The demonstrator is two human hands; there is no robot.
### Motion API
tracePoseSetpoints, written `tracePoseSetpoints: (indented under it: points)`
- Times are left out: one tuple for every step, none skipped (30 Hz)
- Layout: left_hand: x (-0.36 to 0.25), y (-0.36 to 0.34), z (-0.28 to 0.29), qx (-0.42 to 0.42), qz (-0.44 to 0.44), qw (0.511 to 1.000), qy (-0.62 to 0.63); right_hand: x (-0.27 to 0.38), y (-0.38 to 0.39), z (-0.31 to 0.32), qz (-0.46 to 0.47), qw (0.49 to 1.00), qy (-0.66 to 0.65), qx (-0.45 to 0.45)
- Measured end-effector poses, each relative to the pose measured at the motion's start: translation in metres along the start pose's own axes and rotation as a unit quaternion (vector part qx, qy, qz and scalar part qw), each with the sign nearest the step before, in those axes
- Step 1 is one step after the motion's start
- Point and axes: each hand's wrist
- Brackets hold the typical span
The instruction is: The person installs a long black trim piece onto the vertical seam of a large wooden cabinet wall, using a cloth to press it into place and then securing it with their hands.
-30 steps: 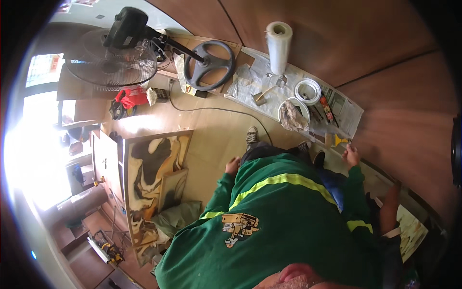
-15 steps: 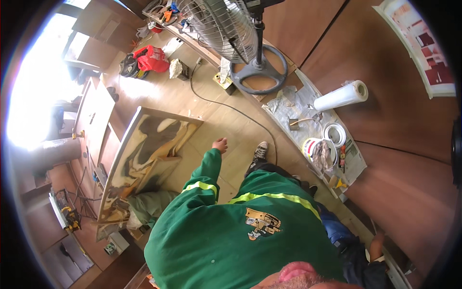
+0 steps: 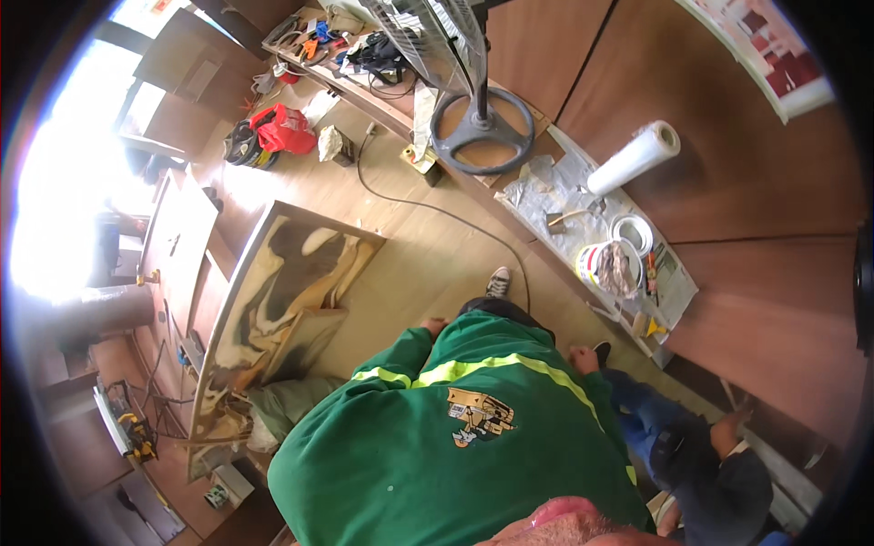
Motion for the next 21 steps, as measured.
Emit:
tracePoseSetpoints:
  points:
    - [0.011, -0.016, 0.009, -0.030, -0.028, 0.999, 0.032, 0.008, 0.008, -0.014, -0.076, 0.984, -0.159, 0.009]
    - [0.015, -0.027, 0.011, -0.052, -0.061, 0.995, 0.065, 0.013, 0.008, -0.024, -0.078, 0.977, -0.199, -0.004]
    - [0.019, -0.029, 0.011, -0.031, -0.080, 0.994, 0.075, 0.011, 0.011, -0.029, -0.085, 0.967, -0.240, -0.027]
    - [0.020, -0.030, 0.027, -0.008, -0.098, 0.992, 0.076, 0.014, 0.017, -0.041, -0.073, 0.960, -0.269, -0.031]
    - [0.021, -0.029, 0.044, 0.012, -0.113, 0.990, 0.078, 0.015, 0.025, -0.053, -0.059, 0.953, -0.297, -0.033]
    - [0.020, -0.025, 0.062, 0.009, -0.133, 0.990, 0.038, 0.014, 0.041, -0.069, -0.087, 0.950, -0.298, -0.028]
    - [0.019, -0.019, 0.081, 0.007, -0.148, 0.989, -0.001, 0.012, 0.062, -0.087, -0.119, 0.947, -0.299, -0.017]
    - [0.006, -0.017, 0.088, 0.001, -0.173, 0.985, -0.028, 0.005, 0.070, -0.096, -0.138, 0.947, -0.290, -0.008]
    - [-0.004, -0.012, 0.092, 0.004, -0.147, 0.989, -0.019, -0.003, 0.085, -0.109, -0.175, 0.940, -0.293, 0.000]
    - [-0.019, 0.003, 0.095, 0.007, -0.120, 0.993, -0.006, -0.026, 0.093, -0.130, -0.211, 0.933, -0.291, 0.009]
    - [-0.037, 0.019, 0.099, 0.004, -0.093, 0.996, 0.013, -0.043, 0.101, -0.145, -0.242, 0.928, -0.283, 0.021]
    - [-0.066, 0.046, 0.097, 0.053, -0.199, 0.978, -0.030, -0.049, 0.115, -0.154, -0.253, 0.918, -0.306, 0.001]
    - [-0.110, 0.089, 0.092, 0.099, -0.303, 0.945, -0.077, -0.053, 0.131, -0.163, -0.261, 0.907, -0.329, -0.021]
    - [-0.159, 0.146, 0.080, 0.166, -0.316, 0.934, 0.001, -0.126, 0.121, -0.189, -0.215, 0.938, -0.274, 0.010]
    - [-0.220, 0.218, 0.073, 0.227, -0.366, 0.901, 0.046, -0.194, 0.116, -0.207, -0.171, 0.962, -0.212, 0.028]
    - [-0.263, 0.277, 0.070, 0.258, -0.415, 0.870, 0.065, -0.197, 0.122, -0.214, -0.058, 0.992, 0.073, 0.082]
    - [-0.305, 0.339, 0.068, 0.296, -0.514, 0.802, 0.077, -0.198, 0.137, -0.220, 0.053, 0.932, 0.352, 0.066]
    - [-0.337, 0.386, 0.064, 0.287, -0.658, 0.688, 0.109, -0.198, 0.146, -0.228, 0.036, 0.945, 0.323, 0.037]
    - [-0.363, 0.427, 0.064, 0.301, -0.739, 0.590, 0.122, -0.202, 0.156, -0.238, -0.028, 0.977, 0.210, 0.020]
    - [-0.377, 0.456, 0.071, 0.306, -0.782, 0.528, 0.129, -0.199, 0.163, -0.241, -0.095, 0.992, 0.088, -0.002]
    - [-0.386, 0.497, 0.033, 0.346, -0.814, 0.455, 0.103, -0.193, 0.162, -0.269, -0.143, 0.985, -0.085, -0.051]
Point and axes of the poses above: each hand's wrist, its own y-axis away from the middle knuckle, its own z-axis out of the back of the hand, x = y × z
